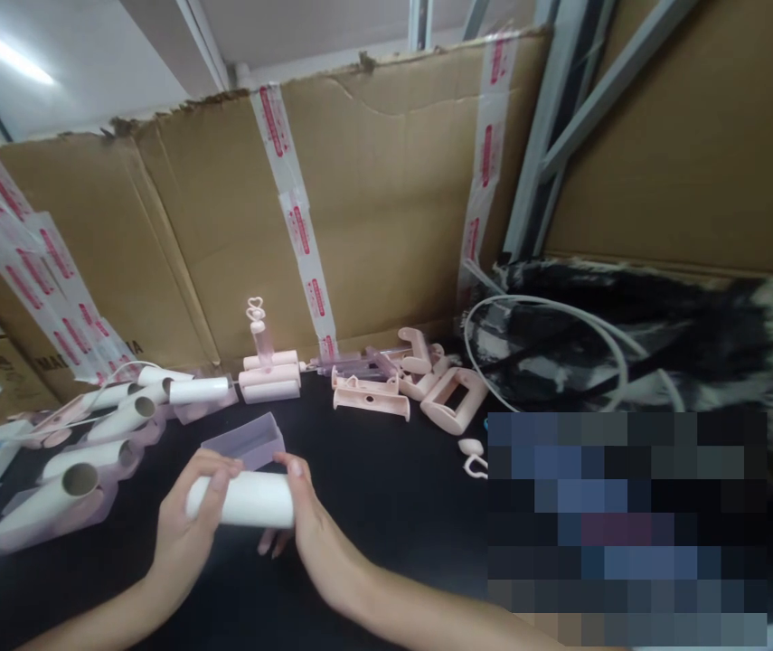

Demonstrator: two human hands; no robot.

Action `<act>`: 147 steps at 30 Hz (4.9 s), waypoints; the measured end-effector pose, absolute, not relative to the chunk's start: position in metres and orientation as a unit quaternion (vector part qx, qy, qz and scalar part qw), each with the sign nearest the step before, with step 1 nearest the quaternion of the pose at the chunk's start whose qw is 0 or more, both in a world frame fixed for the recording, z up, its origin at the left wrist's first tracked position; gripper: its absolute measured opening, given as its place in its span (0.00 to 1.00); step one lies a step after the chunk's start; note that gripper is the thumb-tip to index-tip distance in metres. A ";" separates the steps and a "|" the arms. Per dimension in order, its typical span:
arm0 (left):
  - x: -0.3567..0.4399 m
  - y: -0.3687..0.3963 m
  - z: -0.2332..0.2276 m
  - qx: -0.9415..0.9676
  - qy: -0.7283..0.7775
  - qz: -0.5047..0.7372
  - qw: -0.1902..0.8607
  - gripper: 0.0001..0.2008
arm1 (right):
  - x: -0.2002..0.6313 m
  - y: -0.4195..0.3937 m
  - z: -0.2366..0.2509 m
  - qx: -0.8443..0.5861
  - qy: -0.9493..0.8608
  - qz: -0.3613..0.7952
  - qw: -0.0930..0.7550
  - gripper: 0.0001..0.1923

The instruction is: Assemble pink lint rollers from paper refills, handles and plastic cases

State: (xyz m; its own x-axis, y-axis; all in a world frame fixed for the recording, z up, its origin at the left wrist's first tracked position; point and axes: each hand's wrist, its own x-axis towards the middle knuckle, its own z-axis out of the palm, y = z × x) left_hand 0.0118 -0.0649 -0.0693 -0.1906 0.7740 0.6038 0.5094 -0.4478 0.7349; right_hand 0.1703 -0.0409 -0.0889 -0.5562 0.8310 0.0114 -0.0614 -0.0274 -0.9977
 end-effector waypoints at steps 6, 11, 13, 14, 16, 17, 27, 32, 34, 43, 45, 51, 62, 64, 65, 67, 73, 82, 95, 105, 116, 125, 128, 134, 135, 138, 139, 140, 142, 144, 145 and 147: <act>-0.016 -0.054 -0.029 0.721 0.509 0.454 0.122 0.07 | 0.191 -0.017 -0.053 -0.353 -0.788 0.412 0.292 0.33; -0.019 -0.063 -0.022 0.837 0.476 0.267 0.047 0.13 | 0.217 0.040 -0.036 -0.468 -0.843 -0.067 0.257 0.20; -0.016 -0.067 -0.027 0.838 0.470 0.274 0.045 0.16 | 0.225 0.054 -0.042 -0.532 -0.811 -0.167 0.173 0.18; -0.015 -0.069 -0.029 0.837 0.458 0.293 0.056 0.18 | 0.228 0.057 -0.046 -0.558 -0.796 -0.185 0.145 0.18; -0.012 -0.070 -0.032 0.834 0.423 0.345 0.083 0.21 | 0.232 0.059 -0.053 -0.589 -0.777 -0.188 0.121 0.18; -0.011 -0.070 -0.034 0.831 0.405 0.371 0.089 0.21 | 0.233 0.058 -0.055 -0.595 -0.773 -0.185 0.117 0.18; 0.004 -0.060 -0.085 0.764 0.369 0.463 0.257 0.25 | 0.233 0.064 -0.061 -0.596 -0.773 -0.181 0.119 0.18; 0.005 -0.060 -0.110 0.729 0.375 0.479 0.315 0.39 | 0.231 0.060 -0.061 -0.600 -0.777 -0.138 0.130 0.15; 0.007 -0.060 -0.113 0.740 0.376 0.458 0.319 0.38 | 0.230 0.058 -0.059 -0.602 -0.780 -0.100 0.137 0.15; 0.016 -0.061 -0.084 0.586 0.364 0.567 0.450 0.35 | 0.210 0.033 -0.043 -0.494 -0.804 0.202 0.262 0.19; 0.015 -0.060 -0.072 0.544 0.344 0.601 0.474 0.37 | 0.201 0.019 -0.043 -0.395 -0.785 0.368 0.304 0.18; 0.011 -0.061 -0.053 0.469 0.376 0.632 0.490 0.36 | 0.180 -0.008 -0.055 -0.212 -0.729 0.554 0.342 0.15; 0.006 -0.061 -0.053 0.526 0.388 0.580 0.485 0.38 | 0.181 -0.010 -0.051 -0.195 -0.736 0.535 0.366 0.15; 0.006 -0.061 -0.053 0.563 0.390 0.564 0.461 0.41 | 0.181 -0.012 -0.054 -0.193 -0.735 0.536 0.367 0.16; 0.005 -0.061 -0.053 0.584 0.395 0.557 0.439 0.43 | 0.180 -0.012 -0.056 -0.193 -0.735 0.535 0.370 0.17; 0.004 -0.062 -0.052 0.621 0.414 0.542 0.385 0.48 | 0.178 -0.013 -0.061 -0.191 -0.732 0.529 0.383 0.17; -0.001 -0.064 -0.048 0.738 0.453 0.451 0.216 0.52 | 0.174 -0.012 -0.068 -0.184 -0.736 0.504 0.413 0.16; -0.030 -0.085 -0.043 0.886 0.425 0.186 -0.019 0.45 | 0.190 -0.010 -0.048 -0.123 -0.795 0.520 0.287 0.27; -0.028 -0.102 -0.050 0.912 0.373 0.023 -0.167 0.25 | 0.175 -0.018 -0.069 -0.109 -0.850 0.468 0.217 0.23; -0.035 -0.097 -0.065 0.931 0.349 -0.016 -0.108 0.24 | 0.168 -0.023 -0.083 -0.084 -0.925 0.274 0.251 0.20; -0.029 -0.106 -0.075 0.928 0.309 0.035 -0.206 0.06 | 0.161 -0.028 -0.092 0.009 -0.915 0.302 0.269 0.18; -0.023 -0.108 -0.077 0.920 0.291 0.097 -0.243 0.06 | 0.164 -0.037 -0.096 0.050 -0.914 0.278 0.292 0.16; -0.025 -0.109 -0.082 0.915 0.299 0.118 -0.246 0.07 | 0.163 -0.040 -0.096 0.056 -0.915 0.267 0.298 0.15; -0.036 -0.105 -0.073 0.943 0.284 0.084 -0.151 0.12 | 0.166 -0.034 -0.087 0.060 -0.930 0.102 0.349 0.20; -0.037 -0.104 -0.071 0.946 0.290 0.084 -0.121 0.16 | 0.169 -0.032 -0.083 0.070 -0.930 0.063 0.356 0.19; -0.038 -0.101 -0.063 0.947 0.306 0.096 -0.001 0.22 | 0.180 -0.023 -0.071 0.042 -0.917 0.054 0.392 0.15; -0.038 -0.099 -0.060 0.939 0.322 0.113 0.040 0.25 | 0.183 -0.020 -0.067 0.009 -0.906 0.092 0.412 0.17; -0.037 -0.098 -0.057 0.925 0.346 0.136 0.078 0.29 | 0.185 -0.018 -0.064 -0.031 -0.891 0.146 0.429 0.18; -0.036 -0.094 -0.052 0.882 0.409 0.186 0.145 0.37 | 0.187 -0.013 -0.061 -0.117 -0.846 0.267 0.446 0.17; -0.036 -0.089 -0.049 0.822 0.470 0.243 0.211 0.34 | 0.186 -0.010 -0.063 -0.178 -0.794 0.382 0.438 0.14; -0.036 -0.087 -0.048 0.788 0.489 0.275 0.253 0.29 | 0.184 -0.008 -0.066 -0.197 -0.770 0.433 0.425 0.13; -0.034 -0.083 -0.048 0.718 0.500 0.339 0.345 0.22 | 0.179 -0.007 -0.071 -0.207 -0.736 0.518 0.384 0.13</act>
State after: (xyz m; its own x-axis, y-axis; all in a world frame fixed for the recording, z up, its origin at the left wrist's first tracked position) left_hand -0.0343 -0.0825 -0.0482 0.2697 0.9523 0.1429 0.4844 -0.2624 0.8346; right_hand 0.1786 -0.0075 -0.0713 -0.6199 0.7026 0.3495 -0.0930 0.3765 -0.9217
